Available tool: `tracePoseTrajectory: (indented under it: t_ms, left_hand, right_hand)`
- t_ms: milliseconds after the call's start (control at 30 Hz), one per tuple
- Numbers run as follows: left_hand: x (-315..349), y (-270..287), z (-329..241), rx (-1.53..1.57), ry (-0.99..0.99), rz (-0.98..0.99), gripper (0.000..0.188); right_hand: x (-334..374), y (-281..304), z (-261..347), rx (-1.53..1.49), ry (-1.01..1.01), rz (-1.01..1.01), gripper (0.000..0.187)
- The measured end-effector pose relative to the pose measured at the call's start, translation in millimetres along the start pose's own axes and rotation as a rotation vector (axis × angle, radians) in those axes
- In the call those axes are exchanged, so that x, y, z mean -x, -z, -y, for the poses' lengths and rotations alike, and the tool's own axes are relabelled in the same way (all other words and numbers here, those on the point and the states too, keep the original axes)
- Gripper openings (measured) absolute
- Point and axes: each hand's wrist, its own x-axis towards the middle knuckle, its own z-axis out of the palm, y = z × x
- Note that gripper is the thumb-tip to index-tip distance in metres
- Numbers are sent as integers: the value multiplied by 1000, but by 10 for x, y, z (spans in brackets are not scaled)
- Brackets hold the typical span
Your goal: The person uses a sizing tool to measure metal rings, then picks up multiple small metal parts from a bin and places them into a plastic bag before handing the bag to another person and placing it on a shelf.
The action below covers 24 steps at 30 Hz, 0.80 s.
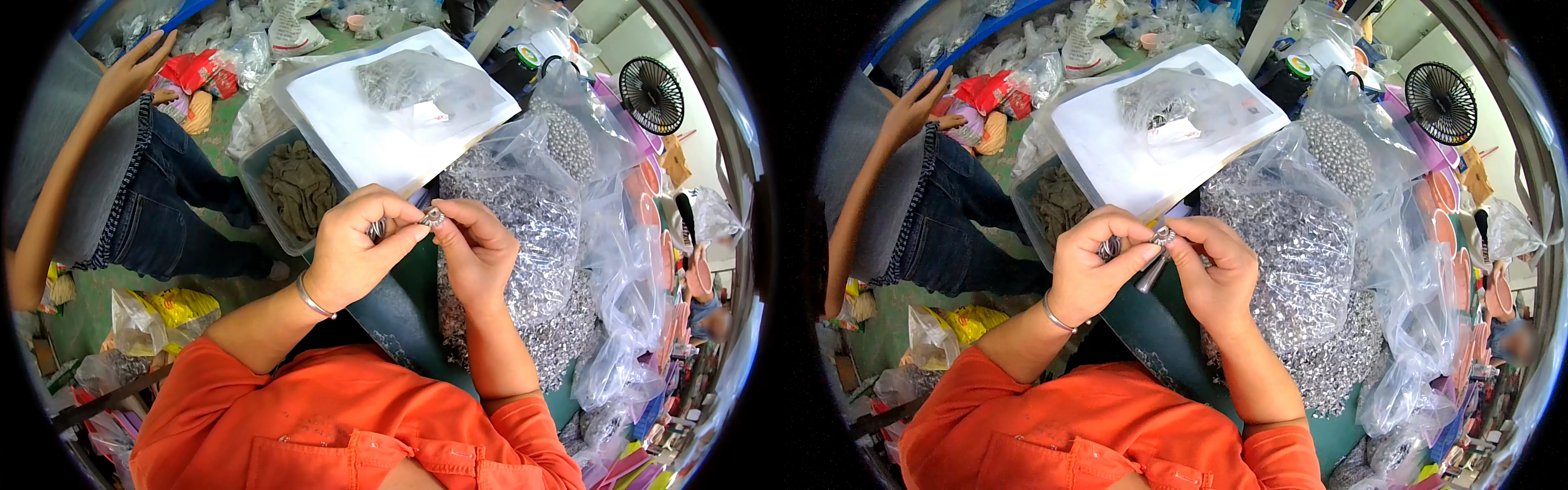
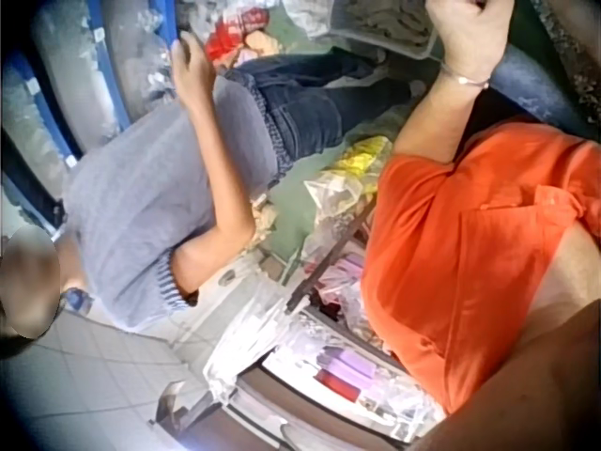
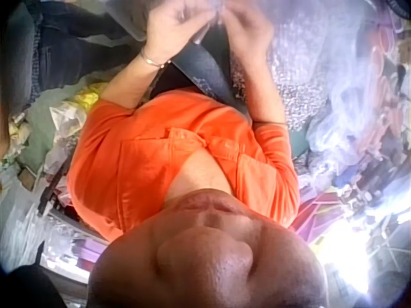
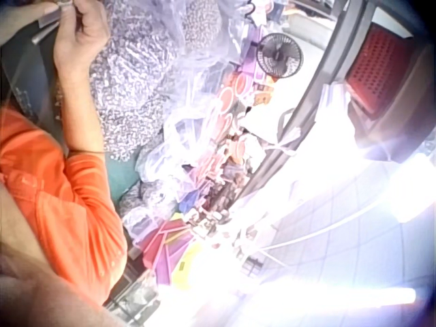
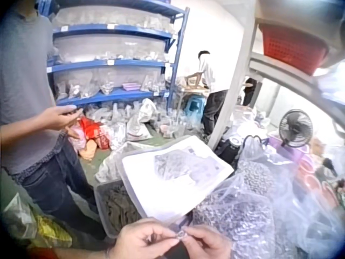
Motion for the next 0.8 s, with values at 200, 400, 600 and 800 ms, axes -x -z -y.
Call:
tracePoseTrajectory:
  t_ms: [200, 400, 600, 800]
  left_hand:
    - [0, 5, -4, -23, -51, 0, 9]
    - [7, -7, -23, -31, -57, -8, 10]
    - [11, -6, -1, 24, 0, -17, 8]
    - [-16, 55, -61, 411, 424, 21, 9]
  right_hand:
    - [-6, 5, -23, 5, 4, 10, 14]
    - [-6, -31, 23, -74, -50, 29, 13]
    - [7, -17, 58, 18, -74, 84, 11]
    - [9, -37, 102, -3, -107, 80, 15]
